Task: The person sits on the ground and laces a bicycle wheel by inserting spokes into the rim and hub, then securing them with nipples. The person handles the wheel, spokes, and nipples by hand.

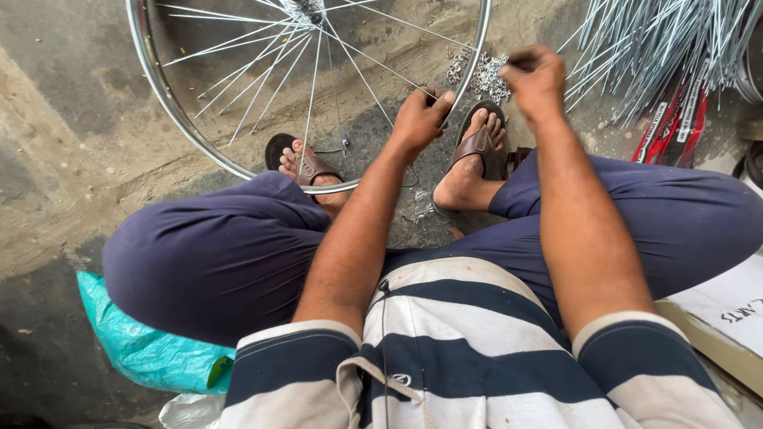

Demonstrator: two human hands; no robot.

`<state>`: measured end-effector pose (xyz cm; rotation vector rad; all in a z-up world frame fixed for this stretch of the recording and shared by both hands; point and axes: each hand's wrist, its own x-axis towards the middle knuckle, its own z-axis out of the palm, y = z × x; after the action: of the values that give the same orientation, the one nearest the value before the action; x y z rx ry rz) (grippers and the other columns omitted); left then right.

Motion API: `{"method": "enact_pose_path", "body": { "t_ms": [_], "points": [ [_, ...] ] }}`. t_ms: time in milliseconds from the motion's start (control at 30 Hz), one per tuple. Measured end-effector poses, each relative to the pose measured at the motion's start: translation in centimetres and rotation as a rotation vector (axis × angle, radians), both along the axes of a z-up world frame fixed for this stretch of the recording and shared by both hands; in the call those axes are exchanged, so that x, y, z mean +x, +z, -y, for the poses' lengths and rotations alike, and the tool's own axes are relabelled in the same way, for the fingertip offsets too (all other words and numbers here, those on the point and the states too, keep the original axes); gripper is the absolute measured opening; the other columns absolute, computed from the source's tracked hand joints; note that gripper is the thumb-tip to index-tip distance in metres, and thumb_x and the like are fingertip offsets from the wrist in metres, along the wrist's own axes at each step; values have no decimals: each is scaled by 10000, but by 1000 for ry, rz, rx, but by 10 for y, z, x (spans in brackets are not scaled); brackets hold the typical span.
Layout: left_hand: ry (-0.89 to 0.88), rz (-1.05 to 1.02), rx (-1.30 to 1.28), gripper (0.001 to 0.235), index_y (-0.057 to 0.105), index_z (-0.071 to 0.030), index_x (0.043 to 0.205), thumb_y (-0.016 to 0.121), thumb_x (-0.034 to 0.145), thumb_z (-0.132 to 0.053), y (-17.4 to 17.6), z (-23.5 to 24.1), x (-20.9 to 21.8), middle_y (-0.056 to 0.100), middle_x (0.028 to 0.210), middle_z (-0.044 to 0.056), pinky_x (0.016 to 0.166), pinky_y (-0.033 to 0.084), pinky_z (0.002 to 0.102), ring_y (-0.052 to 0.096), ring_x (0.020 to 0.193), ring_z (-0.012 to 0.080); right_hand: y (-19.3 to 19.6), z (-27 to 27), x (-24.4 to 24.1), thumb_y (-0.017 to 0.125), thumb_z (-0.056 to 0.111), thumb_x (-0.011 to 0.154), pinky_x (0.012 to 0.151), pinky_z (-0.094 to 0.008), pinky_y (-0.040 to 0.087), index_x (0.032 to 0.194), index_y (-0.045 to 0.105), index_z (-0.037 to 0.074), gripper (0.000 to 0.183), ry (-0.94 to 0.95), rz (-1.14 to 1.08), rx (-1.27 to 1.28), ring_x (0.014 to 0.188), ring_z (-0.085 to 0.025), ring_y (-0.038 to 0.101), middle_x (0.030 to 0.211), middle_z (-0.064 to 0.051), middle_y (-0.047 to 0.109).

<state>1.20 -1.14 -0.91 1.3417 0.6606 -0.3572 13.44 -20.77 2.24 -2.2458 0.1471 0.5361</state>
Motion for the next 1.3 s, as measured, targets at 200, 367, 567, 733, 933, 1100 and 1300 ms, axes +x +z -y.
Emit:
{"method": "enact_pose_path", "body": {
  "t_ms": [200,367,567,733,933,1100,1300],
  "points": [
    [-29,-9,104,377,650,23,995,710,982,-349,3,0,-6,680,781,85,579,531,332,646,650,153,-73,75,2,796,176,893,775,-325,607,1027,761,96,160,-178,-186,-533,888,-187,743,1019,-69,755],
    [103,142,-383,294,656,-10,1129,697,951,-240,2,-6,-7,686,890,41,655,548,302,643,760,113,-131,101,-5,903,350,798,864,-403,573,1010,770,50,391,-35,-281,-819,977,-320,712,1107,-200,724],
    [82,-40,-122,245,632,-11,1093,690,977,-219,9,0,-10,678,855,54,598,518,307,623,696,124,-144,93,-5,867,239,786,834,-392,616,1014,759,18,336,-168,-354,-806,952,-309,757,1095,-204,750],
    [-25,-10,-15,295,664,14,1097,701,1019,-269,8,-4,-11,687,895,67,653,514,303,624,760,123,-149,87,-6,825,132,783,831,-404,601,971,779,39,214,-134,-217,-839,961,-337,741,1070,-226,744],
    [49,54,-224,334,649,9,1136,688,983,-285,14,-8,-8,683,916,89,662,534,324,628,762,128,-128,70,-8,797,120,796,858,-423,586,1008,770,48,225,-54,-191,-828,1000,-360,728,1093,-222,739],
    [-102,-120,139,373,628,36,1025,679,1025,-333,25,-6,-6,696,830,106,637,523,329,647,702,144,-135,73,-7,721,126,879,813,-459,561,974,719,63,114,-65,-89,-797,918,-290,708,1006,-160,736],
    [54,41,-210,324,647,-9,1116,679,970,-297,17,-6,-9,671,875,66,643,511,333,595,730,127,-153,71,12,658,19,875,797,-358,608,905,709,95,96,-249,-13,-432,840,-193,737,947,-77,750]
  ]
}}
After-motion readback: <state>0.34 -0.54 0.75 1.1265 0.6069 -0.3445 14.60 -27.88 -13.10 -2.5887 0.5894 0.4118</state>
